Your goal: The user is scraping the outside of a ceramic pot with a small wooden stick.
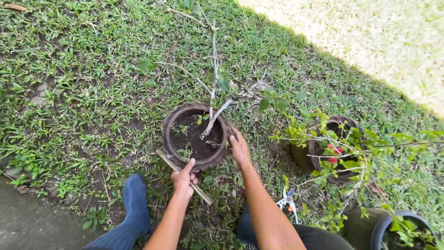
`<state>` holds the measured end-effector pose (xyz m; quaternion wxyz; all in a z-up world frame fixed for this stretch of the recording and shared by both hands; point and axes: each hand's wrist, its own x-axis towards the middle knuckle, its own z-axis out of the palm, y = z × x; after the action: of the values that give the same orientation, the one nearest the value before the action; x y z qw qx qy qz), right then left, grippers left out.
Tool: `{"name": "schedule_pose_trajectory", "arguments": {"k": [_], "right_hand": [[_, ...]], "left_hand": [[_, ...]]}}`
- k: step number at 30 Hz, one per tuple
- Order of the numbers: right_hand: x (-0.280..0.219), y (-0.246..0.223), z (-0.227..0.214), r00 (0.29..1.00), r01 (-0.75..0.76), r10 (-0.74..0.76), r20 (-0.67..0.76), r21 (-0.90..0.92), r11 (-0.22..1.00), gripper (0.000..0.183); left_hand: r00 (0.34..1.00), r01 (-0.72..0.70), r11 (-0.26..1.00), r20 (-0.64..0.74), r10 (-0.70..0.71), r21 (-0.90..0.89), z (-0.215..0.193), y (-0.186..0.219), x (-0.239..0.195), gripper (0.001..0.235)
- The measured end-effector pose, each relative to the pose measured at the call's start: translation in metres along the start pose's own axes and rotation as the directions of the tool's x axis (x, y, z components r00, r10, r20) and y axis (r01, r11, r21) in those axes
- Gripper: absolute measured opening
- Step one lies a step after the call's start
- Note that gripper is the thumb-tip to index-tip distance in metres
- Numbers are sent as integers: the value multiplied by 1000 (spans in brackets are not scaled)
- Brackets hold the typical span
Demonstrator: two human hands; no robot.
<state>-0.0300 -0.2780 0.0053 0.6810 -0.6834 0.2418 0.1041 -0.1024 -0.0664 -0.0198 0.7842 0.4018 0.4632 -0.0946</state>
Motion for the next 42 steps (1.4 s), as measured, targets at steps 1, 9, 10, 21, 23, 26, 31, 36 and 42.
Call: {"name": "schedule_pose_trajectory", "arguments": {"k": [1, 9, 10, 21, 23, 26, 31, 36, 42], "right_hand": [[-7, 5, -3, 1000, 8, -8, -3, 1, 1000, 55], [-18, 64, -26, 983, 154, -101, 155, -381, 912, 68], [-26, 47, -24, 980, 165, -109, 167, -376, 912, 68], [-73, -19, -15, 866, 469, 9, 500, -819, 330, 35], [-87, -35, -7, 863, 471, 29, 504, -825, 311, 36], [-111, -72, 1, 870, 458, 28, 492, -829, 321, 34], [-117, -108, 9, 841, 535, -69, 536, -808, 245, 32], [-107, -96, 5, 762, 647, -161, 627, -741, 177, 39], [-83, -40, 6, 803, 595, -63, 592, -801, 65, 26]], "left_hand": [[1000, -4, 1000, 8, 4, -1, -1, -1, 0, 34], [989, 89, 988, 106, -102, 124, -25, -17, 51, 30], [991, 76, 990, 103, -88, 118, -29, -17, 57, 30], [980, -40, 947, 198, -25, 319, -65, 44, -15, 9], [981, -59, 942, 192, -6, 331, -63, 70, -50, 10], [976, -103, 928, 214, 26, 357, -63, 87, -74, 13], [954, -200, 902, 285, 91, 383, -60, 103, -112, 19], [936, -261, 817, 342, 84, 515, -55, 110, -149, 28], [950, -235, 763, 308, 50, 602, -49, 96, -143, 36]]}}
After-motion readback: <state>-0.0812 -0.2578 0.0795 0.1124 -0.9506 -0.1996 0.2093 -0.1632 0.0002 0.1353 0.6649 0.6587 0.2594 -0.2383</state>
